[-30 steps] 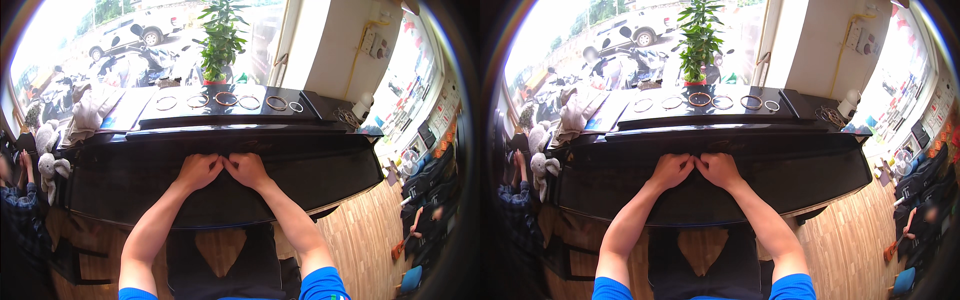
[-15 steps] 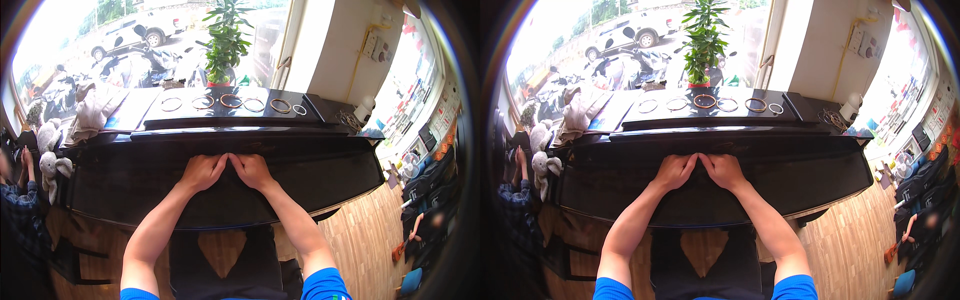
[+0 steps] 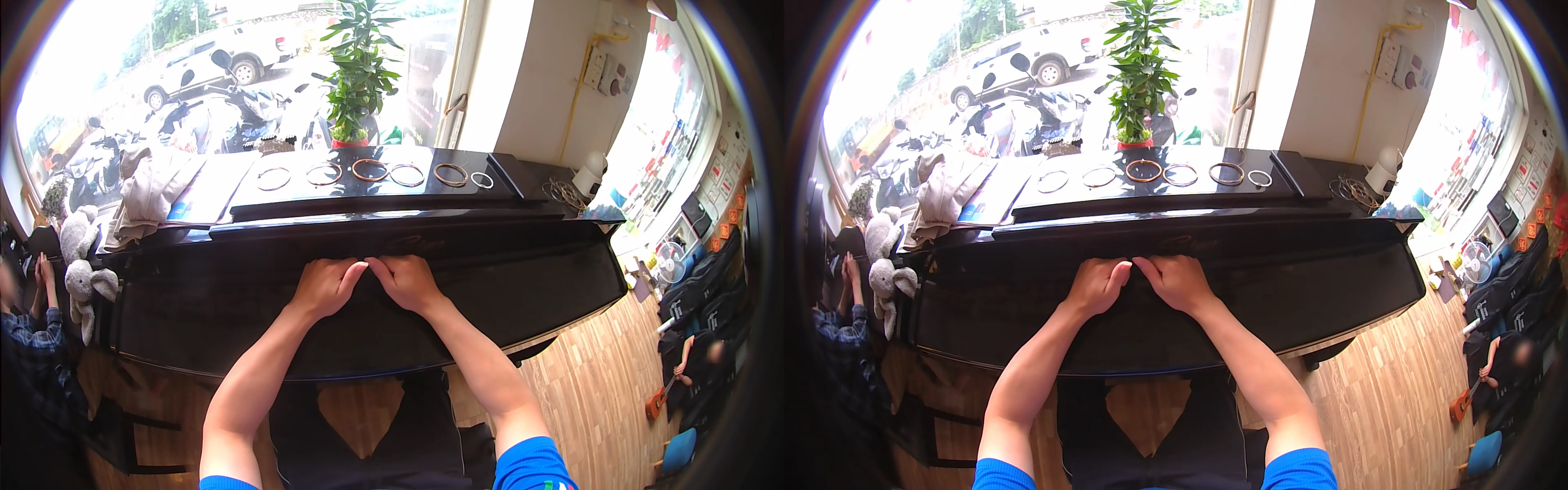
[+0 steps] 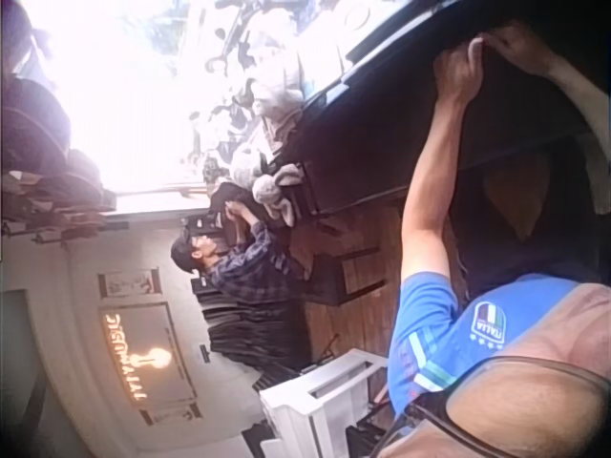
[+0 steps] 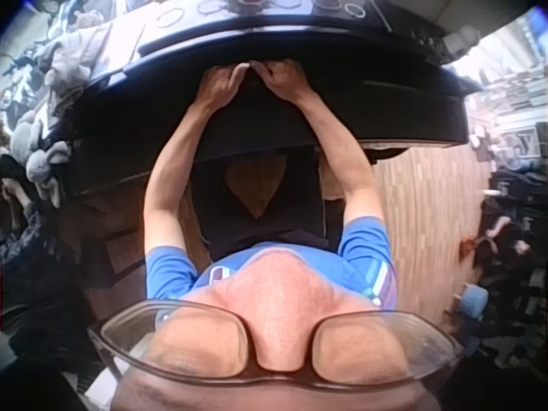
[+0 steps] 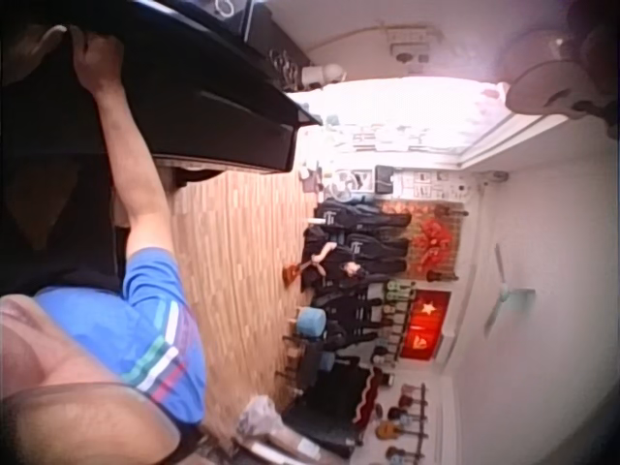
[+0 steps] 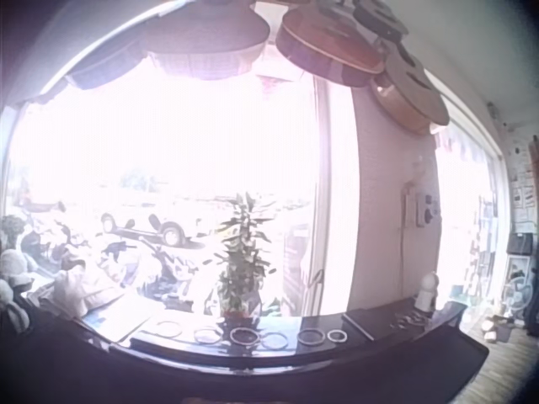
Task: The person bends and shapes thin copper and silver wires into circular loops by hand. They repeatedly form loops, adjust their size, and place finished loops on a black piano surface. The person handles each wire individually and arranges the completed loops in a row.
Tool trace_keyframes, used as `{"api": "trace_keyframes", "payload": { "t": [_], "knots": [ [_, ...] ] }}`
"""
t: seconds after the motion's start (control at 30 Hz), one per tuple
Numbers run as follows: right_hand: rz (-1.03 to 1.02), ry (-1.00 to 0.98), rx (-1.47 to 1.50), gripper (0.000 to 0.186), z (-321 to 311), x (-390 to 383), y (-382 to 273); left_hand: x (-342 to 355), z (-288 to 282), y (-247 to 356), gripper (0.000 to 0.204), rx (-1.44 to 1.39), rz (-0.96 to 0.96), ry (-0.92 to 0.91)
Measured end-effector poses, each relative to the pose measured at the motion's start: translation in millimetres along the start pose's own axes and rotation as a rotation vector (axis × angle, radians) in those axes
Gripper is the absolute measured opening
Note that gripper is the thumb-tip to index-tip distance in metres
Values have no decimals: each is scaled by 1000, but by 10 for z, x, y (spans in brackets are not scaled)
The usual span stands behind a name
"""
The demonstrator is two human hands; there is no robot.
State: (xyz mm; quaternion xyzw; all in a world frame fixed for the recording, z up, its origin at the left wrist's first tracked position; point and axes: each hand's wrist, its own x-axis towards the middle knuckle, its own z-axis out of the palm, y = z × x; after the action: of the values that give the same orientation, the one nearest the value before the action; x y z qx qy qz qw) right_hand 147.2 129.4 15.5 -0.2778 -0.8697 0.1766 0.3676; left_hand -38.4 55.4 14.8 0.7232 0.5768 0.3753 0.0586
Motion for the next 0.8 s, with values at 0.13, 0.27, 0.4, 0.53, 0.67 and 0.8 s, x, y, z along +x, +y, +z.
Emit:
{"api": "trace_keyframes", "payload": {
  "t": [0.13, 0.27, 0.4, 0.53, 0.67, 0.8],
  "knots": [
    [-21, 11, 5, 30, 20, -18, 45, 13, -11, 54, 46, 2, 3, 29],
    [-21, 23, 20, 31, 26, -13, 31, 8, -6, 42, 48, 34, -34, 17],
    [1, 4, 0, 34, 23, -10, 36, 3, 25, 21, 48, 3, 4, 62],
    [3, 14, 3, 35, 31, -11, 44, 11, 16, 23, 47, -11, 17, 55],
    [5, 18, -2, 35, 14, -8, 32, 16, -19, 84, 47, 27, -3, 45],
    [0, 22, 16, 35, 36, -18, 43, 14, 34, -3, 45, -9, 11, 57]
  ]
}}
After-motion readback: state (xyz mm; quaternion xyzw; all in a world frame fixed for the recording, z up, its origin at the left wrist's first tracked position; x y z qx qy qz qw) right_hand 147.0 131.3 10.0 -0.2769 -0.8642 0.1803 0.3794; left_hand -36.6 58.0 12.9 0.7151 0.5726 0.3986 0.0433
